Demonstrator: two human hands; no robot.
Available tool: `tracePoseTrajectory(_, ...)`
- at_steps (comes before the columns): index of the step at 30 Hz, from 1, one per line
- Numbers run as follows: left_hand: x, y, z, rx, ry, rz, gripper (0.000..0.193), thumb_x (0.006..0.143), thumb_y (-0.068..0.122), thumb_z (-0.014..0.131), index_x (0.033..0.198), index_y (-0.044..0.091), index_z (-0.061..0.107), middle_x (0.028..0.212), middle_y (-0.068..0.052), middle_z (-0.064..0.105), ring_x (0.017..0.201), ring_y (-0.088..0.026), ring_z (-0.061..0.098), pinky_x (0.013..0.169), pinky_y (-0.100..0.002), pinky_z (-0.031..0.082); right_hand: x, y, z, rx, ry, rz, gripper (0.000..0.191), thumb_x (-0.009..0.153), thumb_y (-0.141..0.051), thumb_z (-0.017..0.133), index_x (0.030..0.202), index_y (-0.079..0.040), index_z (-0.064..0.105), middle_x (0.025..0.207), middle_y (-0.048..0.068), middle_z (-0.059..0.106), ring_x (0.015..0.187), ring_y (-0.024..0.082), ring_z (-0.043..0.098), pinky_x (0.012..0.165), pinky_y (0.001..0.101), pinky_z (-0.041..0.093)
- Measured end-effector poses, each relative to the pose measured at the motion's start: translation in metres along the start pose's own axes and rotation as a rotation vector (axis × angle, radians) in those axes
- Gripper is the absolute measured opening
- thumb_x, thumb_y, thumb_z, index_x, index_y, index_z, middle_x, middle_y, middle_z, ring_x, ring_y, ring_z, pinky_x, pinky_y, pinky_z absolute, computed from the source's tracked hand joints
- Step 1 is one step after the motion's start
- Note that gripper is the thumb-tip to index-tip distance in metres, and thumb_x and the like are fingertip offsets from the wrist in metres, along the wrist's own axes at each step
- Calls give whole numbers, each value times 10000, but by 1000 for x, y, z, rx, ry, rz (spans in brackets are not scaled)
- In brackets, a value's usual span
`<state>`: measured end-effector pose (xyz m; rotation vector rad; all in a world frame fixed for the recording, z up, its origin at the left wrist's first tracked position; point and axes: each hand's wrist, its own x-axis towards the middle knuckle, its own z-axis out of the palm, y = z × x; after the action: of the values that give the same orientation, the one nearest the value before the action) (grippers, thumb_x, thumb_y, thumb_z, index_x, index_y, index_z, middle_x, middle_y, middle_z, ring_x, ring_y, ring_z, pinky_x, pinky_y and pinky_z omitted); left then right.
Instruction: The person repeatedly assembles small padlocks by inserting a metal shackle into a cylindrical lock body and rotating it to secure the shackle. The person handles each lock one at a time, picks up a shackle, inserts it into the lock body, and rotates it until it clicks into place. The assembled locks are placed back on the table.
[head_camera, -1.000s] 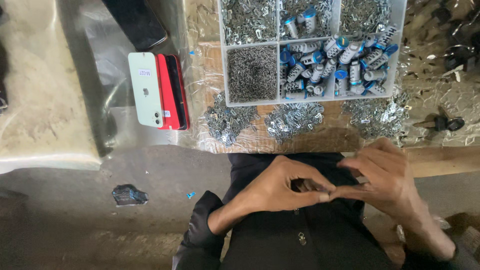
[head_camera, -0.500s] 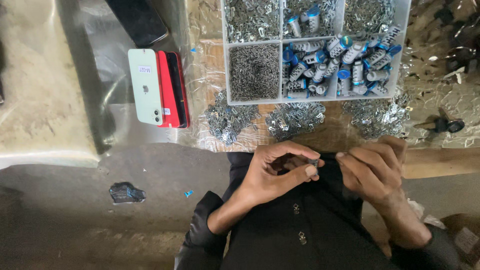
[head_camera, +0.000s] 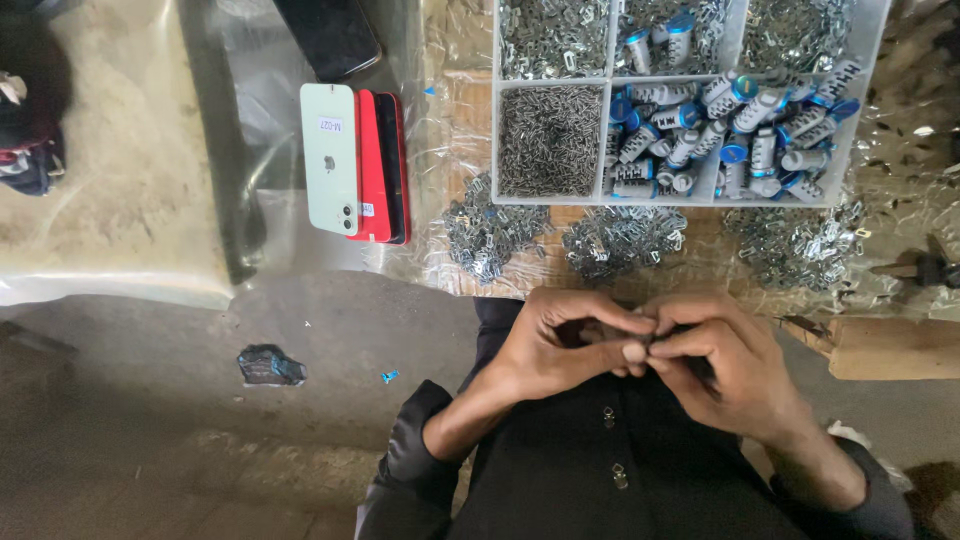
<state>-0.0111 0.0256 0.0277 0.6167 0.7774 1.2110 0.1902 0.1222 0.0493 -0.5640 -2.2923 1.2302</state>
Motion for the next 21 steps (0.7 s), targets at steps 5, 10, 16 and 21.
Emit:
tracePoseTrajectory(5, -9, 17, -22, 278, -242, -66, 202, 917, 0, 808, 1113, -22, 766, 891, -120, 779, 749, -117, 720, 665, -229, 565, -1, 1, -10, -9, -198, 125, 339, 722, -355, 875, 811, -141, 628, 896, -27, 701, 914, 155, 710, 874, 385, 552)
tracePoseTrajectory(10, -16, 12, -18, 148, 76, 66, 161, 974, -21, 735, 1133, -24, 710, 1043, -135, 762, 867, -142, 754, 733, -247, 621, -1, 7, 14, -557, -21, -60, 461, 825, -392, 832, 1167, -91, 763, 934, -12, 660, 807, 156, 599, 890, 422, 368)
tracePoseTrajectory(16, -21, 1, -22, -12, 201, 116, 199, 994, -35, 724, 1189, -31, 679, 1128, -172, 757, 903, -174, 764, 757, -276, 636, -3, 15, 26, -659, 24, -144, 344, 837, -183, 867, 1166, -129, 785, 984, -8, 665, 898, 173, 614, 899, 401, 354)
tracePoseTrajectory(21, -27, -2, -26, 2, 230, 86, 213, 985, -26, 730, 1191, -42, 680, 1115, -182, 761, 887, -171, 762, 741, -276, 638, -3, 17, 26, -606, 49, -173, 227, 800, -105, 889, 971, -122, 741, 938, -11, 645, 850, 172, 601, 895, 441, 341)
